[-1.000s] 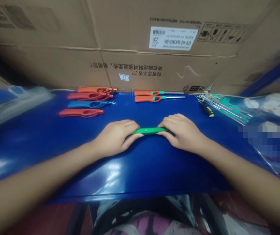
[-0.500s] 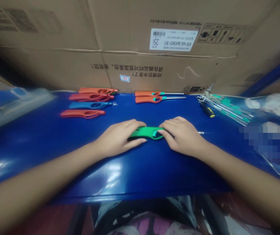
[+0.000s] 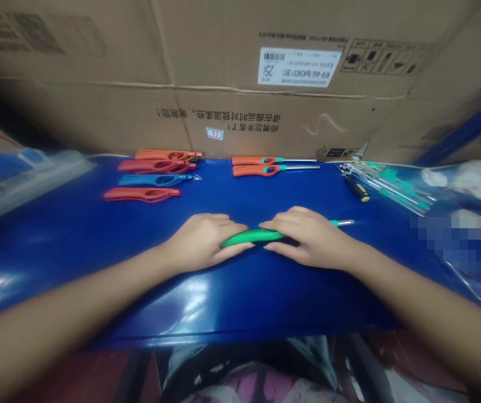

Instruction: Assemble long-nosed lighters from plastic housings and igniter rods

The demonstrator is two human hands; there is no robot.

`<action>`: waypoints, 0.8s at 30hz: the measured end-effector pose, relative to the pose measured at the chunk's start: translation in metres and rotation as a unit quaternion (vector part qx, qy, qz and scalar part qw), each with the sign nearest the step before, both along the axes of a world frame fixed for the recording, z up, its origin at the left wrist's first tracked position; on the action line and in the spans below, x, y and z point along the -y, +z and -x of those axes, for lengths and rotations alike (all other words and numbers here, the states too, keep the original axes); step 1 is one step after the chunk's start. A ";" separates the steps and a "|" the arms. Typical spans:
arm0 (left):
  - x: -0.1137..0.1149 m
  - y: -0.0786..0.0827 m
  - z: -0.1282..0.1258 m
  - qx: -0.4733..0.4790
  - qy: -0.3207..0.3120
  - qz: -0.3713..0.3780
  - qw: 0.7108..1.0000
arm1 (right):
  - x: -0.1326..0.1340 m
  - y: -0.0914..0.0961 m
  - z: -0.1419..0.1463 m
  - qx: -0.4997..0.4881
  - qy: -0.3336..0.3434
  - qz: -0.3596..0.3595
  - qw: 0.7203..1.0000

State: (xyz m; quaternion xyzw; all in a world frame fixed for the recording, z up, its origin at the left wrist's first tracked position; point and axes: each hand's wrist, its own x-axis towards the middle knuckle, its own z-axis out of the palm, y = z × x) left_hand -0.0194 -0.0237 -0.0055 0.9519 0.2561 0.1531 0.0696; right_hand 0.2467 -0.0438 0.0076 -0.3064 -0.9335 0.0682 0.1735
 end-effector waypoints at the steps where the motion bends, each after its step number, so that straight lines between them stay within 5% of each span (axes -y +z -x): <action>1: 0.001 0.000 0.000 -0.001 -0.005 0.006 1.000 | 0.000 -0.001 0.000 0.006 0.017 -0.016 1.000; 8: 0.003 -0.002 0.000 0.006 -0.024 0.038 0.999 | 0.002 -0.005 -0.002 0.002 0.047 -0.098 0.994; 24: 0.001 0.000 -0.001 0.002 -0.029 0.022 0.999 | 0.010 -0.007 0.006 0.017 0.001 -0.140 0.990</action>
